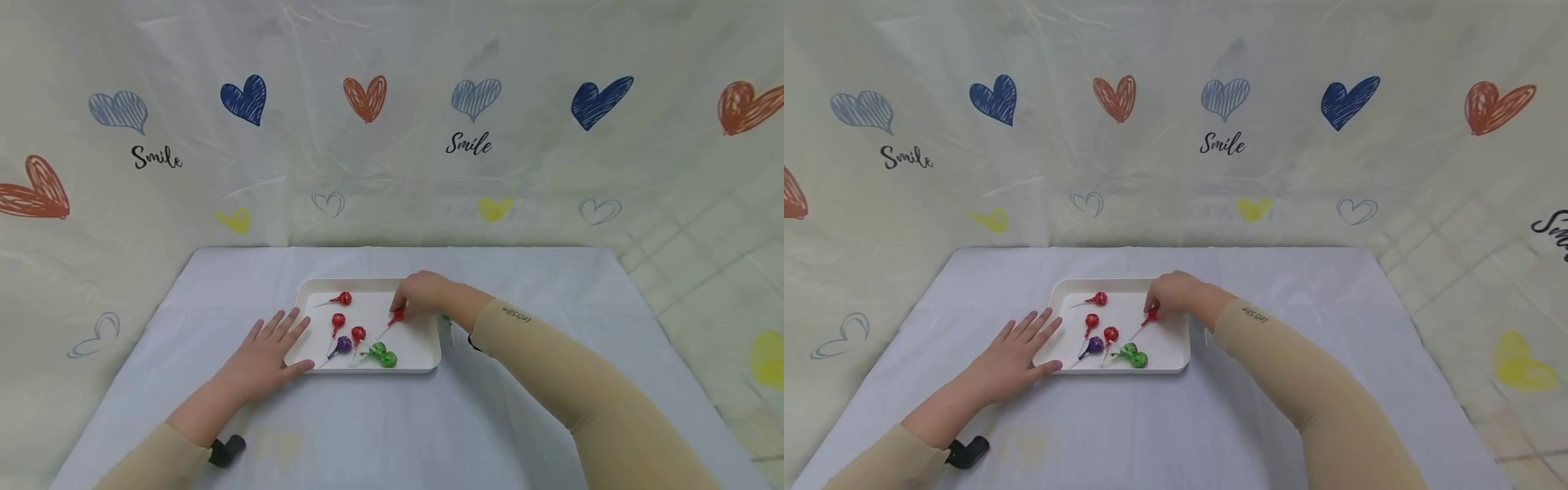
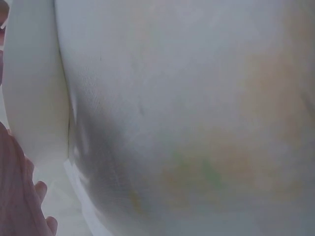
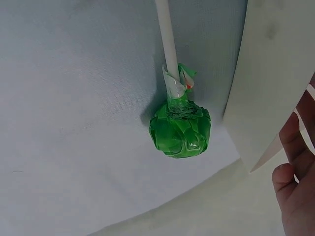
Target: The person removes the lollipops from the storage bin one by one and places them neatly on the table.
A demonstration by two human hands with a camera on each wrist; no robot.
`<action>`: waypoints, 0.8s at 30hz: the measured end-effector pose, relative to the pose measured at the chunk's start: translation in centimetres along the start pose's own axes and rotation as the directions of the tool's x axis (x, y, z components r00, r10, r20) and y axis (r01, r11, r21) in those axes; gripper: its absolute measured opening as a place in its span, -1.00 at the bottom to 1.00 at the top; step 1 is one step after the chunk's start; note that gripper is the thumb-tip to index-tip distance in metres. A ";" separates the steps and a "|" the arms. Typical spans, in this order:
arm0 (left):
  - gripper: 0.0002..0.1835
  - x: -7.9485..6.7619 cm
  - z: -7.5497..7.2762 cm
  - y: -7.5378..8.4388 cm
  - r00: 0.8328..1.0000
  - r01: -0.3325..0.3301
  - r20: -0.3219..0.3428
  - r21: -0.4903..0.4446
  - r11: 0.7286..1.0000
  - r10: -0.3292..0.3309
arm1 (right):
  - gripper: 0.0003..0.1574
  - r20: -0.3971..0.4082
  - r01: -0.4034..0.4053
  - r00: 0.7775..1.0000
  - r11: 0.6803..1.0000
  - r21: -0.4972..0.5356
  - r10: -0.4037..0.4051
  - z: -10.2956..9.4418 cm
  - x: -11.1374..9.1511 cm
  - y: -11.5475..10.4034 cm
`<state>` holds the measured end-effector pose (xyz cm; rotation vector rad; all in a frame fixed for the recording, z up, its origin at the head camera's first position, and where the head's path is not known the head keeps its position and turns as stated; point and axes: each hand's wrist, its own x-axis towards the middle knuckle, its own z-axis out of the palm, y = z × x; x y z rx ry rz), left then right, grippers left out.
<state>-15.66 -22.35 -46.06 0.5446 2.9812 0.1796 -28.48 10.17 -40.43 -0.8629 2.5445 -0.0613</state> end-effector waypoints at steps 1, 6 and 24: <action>-0.03 0.0 0.0 0.1 1.000 -0.001 0.000 -0.003 1.000 0.001 | -0.68 0.002 -0.008 1.000 1.000 -0.002 0.008 0.0 -0.1 0.1; -0.04 0.2 0.0 0.2 1.000 0.003 -0.005 -0.008 1.000 -0.003 | -0.66 0.006 -0.013 1.000 1.000 -0.008 0.013 0.2 -0.4 0.2; -0.03 0.1 0.1 0.0 1.000 -0.003 -0.015 0.001 1.000 0.003 | -0.69 -0.010 0.033 0.999 0.999 0.027 -0.033 -1.5 -1.5 0.7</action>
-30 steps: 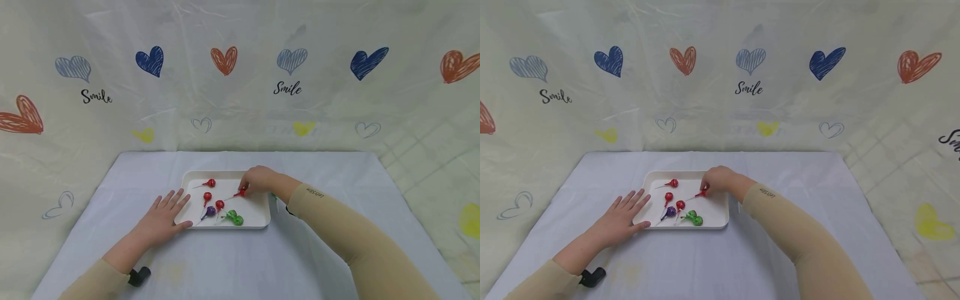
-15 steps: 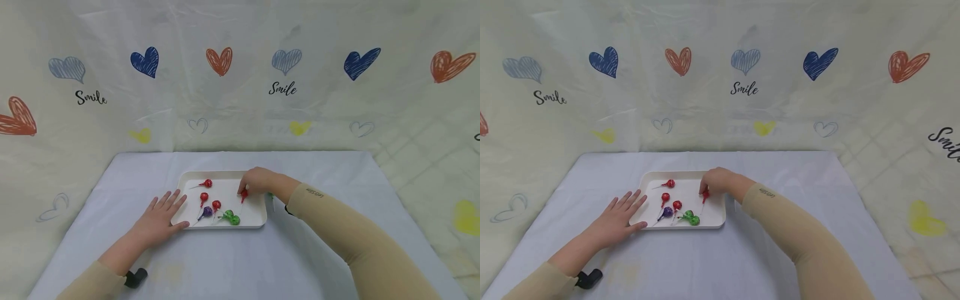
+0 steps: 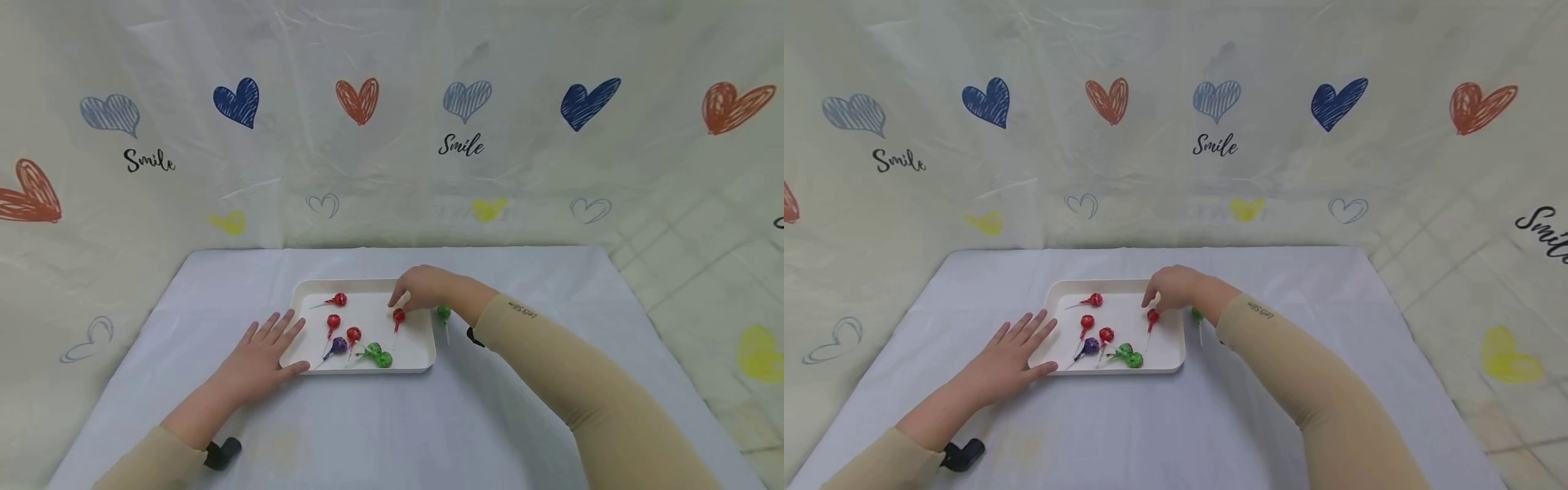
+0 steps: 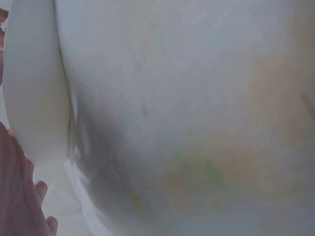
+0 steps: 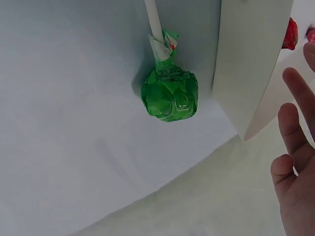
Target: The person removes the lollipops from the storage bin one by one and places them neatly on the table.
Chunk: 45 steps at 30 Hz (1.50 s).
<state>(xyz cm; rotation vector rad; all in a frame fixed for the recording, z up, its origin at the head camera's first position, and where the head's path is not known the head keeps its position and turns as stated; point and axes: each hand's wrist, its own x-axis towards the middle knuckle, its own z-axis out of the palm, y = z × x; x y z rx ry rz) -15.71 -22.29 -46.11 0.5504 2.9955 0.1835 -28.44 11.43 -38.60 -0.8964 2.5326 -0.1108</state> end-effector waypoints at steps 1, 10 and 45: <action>-0.03 0.0 0.0 0.0 1.000 0.000 -0.001 0.000 1.000 0.000 | -0.69 0.005 -0.009 1.000 1.000 0.008 0.009 0.0 0.0 -0.1; -0.03 0.1 0.4 -0.4 1.000 -0.003 0.003 -0.004 1.000 0.003 | -0.66 0.026 -0.070 0.997 0.997 0.037 0.070 0.6 0.6 -0.3; -0.03 -0.1 -0.1 0.0 1.000 0.011 0.020 -0.038 0.999 -0.010 | -0.62 -0.056 -0.026 0.998 0.999 0.029 0.027 0.3 0.2 0.2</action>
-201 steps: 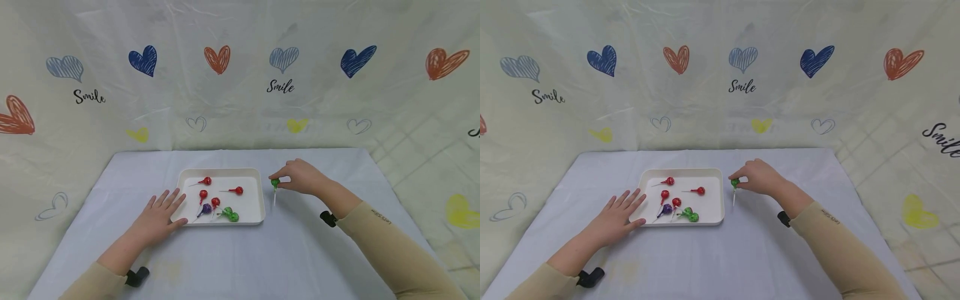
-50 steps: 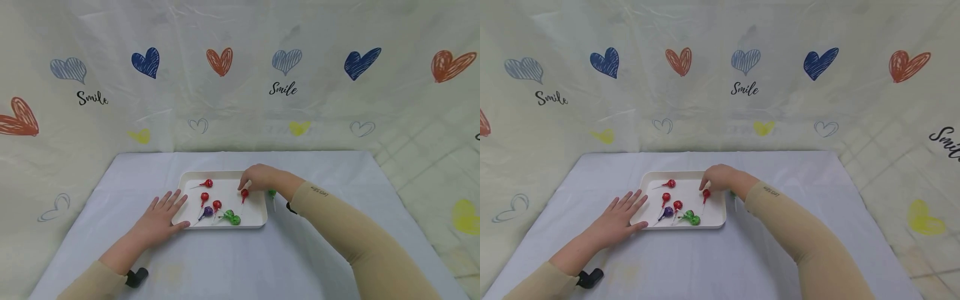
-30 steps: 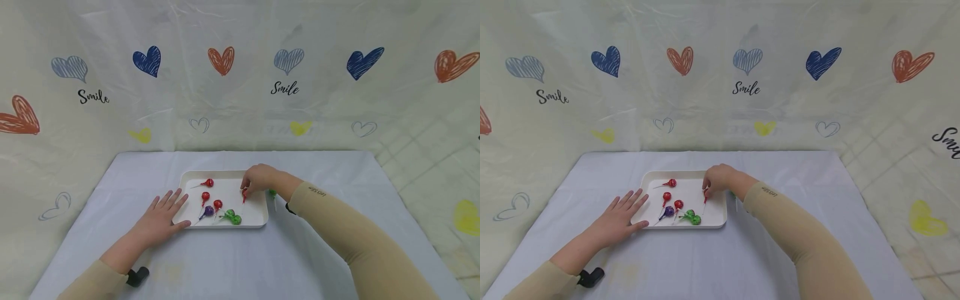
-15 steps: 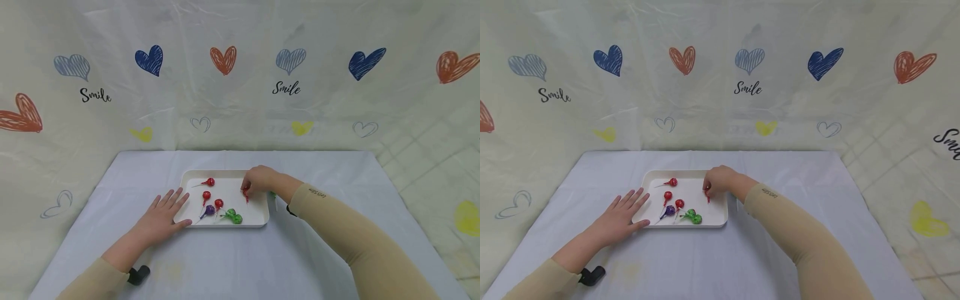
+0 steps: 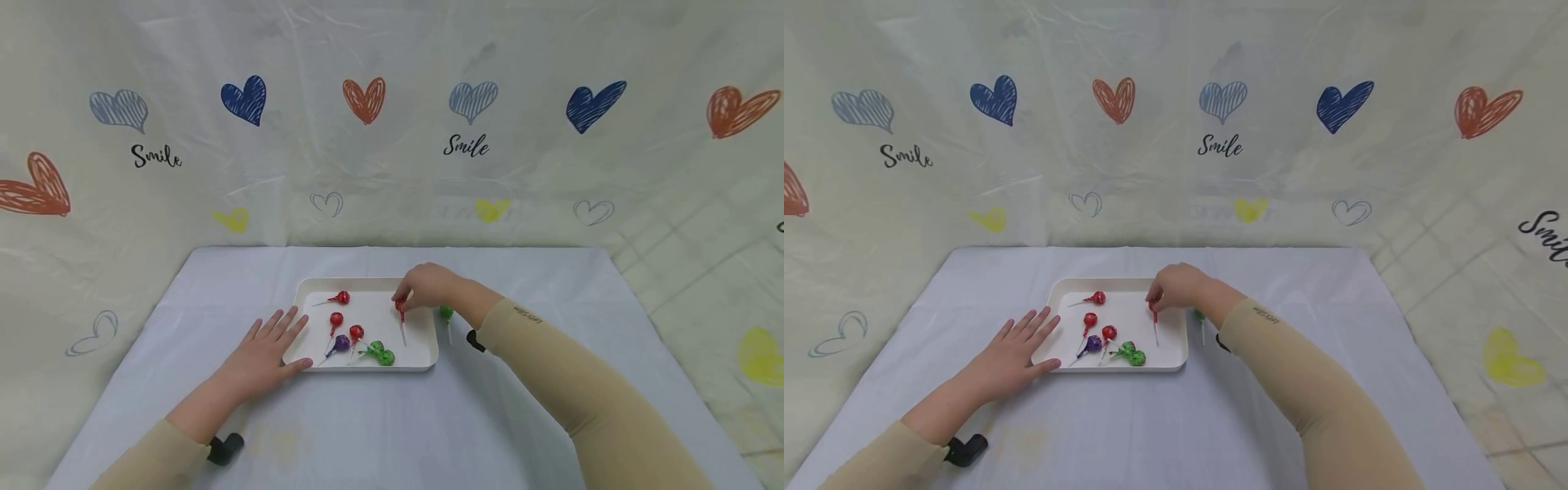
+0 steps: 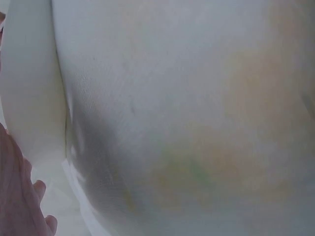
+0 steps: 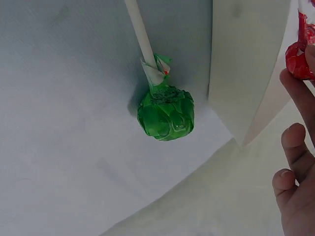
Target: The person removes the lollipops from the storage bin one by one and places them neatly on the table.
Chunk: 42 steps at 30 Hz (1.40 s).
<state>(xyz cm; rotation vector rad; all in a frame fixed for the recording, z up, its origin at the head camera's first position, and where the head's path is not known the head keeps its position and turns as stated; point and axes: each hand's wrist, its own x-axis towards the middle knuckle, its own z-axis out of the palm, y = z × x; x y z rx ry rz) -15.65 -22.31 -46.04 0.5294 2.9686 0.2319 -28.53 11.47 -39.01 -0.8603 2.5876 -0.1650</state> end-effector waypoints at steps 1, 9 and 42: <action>-0.03 0.0 0.0 0.0 1.000 0.000 -0.001 0.002 1.000 0.000 | -0.61 -0.005 0.005 1.000 1.000 -0.003 -0.005 -0.1 -0.1 0.0; -0.03 0.0 0.2 -0.3 1.000 -0.005 0.000 0.009 1.000 0.005 | -0.60 -0.061 0.016 0.998 1.000 0.016 -0.015 -1.3 -1.8 0.8; -0.03 0.0 -0.1 0.0 1.000 0.007 0.003 0.004 1.000 -0.007 | -0.62 -0.079 -0.088 0.992 0.993 0.082 0.094 0.8 -9.2 9.2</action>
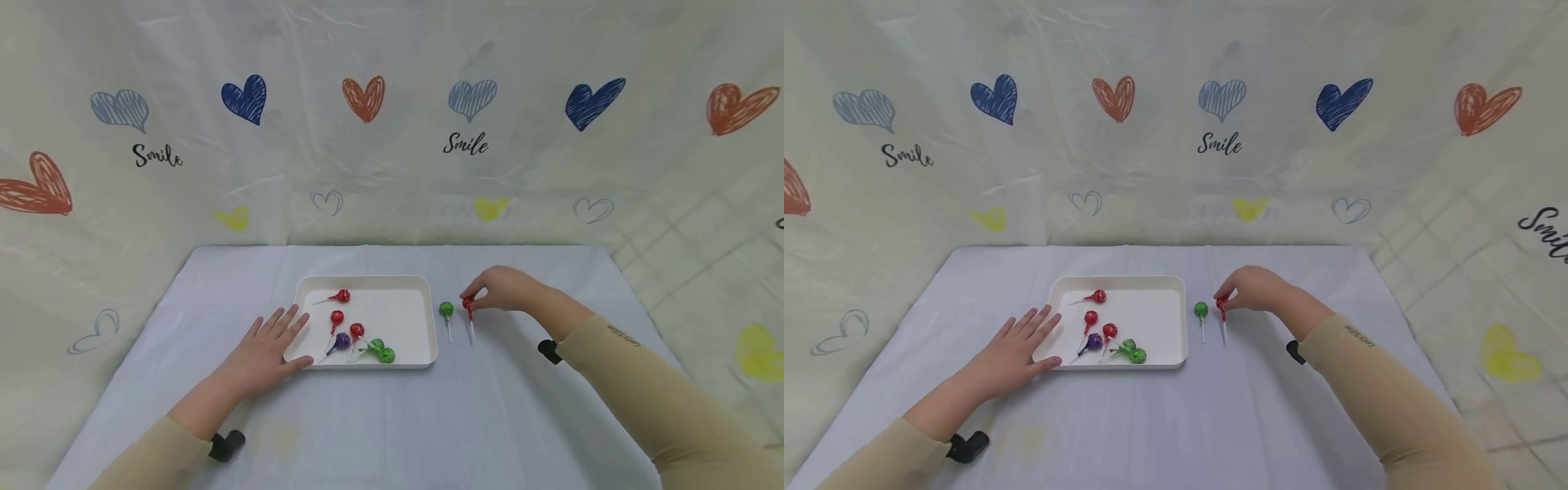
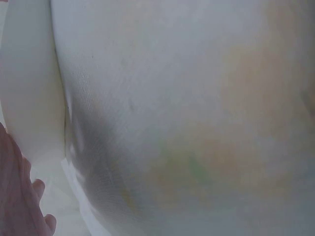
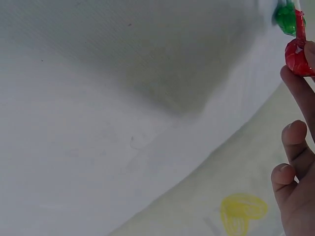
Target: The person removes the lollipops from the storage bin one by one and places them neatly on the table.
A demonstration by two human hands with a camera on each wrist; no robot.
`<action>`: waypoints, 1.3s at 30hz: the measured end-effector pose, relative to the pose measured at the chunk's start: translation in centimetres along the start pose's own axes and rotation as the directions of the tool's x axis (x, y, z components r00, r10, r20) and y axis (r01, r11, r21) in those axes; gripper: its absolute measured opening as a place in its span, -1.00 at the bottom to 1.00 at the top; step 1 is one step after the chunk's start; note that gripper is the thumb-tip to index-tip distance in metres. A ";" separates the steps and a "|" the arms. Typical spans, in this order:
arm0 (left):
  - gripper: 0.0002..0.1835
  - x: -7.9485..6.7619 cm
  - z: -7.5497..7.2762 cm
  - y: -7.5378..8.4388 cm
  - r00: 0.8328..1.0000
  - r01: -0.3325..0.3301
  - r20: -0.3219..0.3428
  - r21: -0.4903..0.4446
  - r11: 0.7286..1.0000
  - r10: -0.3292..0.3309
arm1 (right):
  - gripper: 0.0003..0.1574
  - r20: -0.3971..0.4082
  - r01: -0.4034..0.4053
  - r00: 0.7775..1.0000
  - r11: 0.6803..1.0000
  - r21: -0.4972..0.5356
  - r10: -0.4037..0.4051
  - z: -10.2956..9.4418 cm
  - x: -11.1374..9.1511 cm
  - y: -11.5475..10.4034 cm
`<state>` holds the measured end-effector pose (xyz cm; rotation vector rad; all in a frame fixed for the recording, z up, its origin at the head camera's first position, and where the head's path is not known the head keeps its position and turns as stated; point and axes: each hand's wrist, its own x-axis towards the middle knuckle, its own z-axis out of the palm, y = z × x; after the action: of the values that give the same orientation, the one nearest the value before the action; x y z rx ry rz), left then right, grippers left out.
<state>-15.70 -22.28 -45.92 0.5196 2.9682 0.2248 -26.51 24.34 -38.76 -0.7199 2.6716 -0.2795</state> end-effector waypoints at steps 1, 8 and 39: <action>-0.03 0.0 0.0 0.0 1.000 -0.001 0.000 0.000 1.000 0.001 | -0.63 0.005 -0.004 1.000 1.000 0.001 0.004 0.2 0.1 0.0; -0.01 0.3 0.3 -0.2 1.000 -0.012 -0.017 0.005 1.000 0.012 | -0.66 0.017 -0.010 1.000 1.000 0.003 0.010 1.3 1.1 0.6; -0.03 0.1 0.1 0.0 1.000 -0.007 -0.008 0.015 1.000 0.007 | -0.61 0.006 -0.005 1.000 1.000 0.029 0.005 0.9 1.6 0.9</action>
<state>-15.74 -22.22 -46.02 0.5327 2.9789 0.2058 -27.89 24.16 -40.26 -0.7038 2.6579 -0.3143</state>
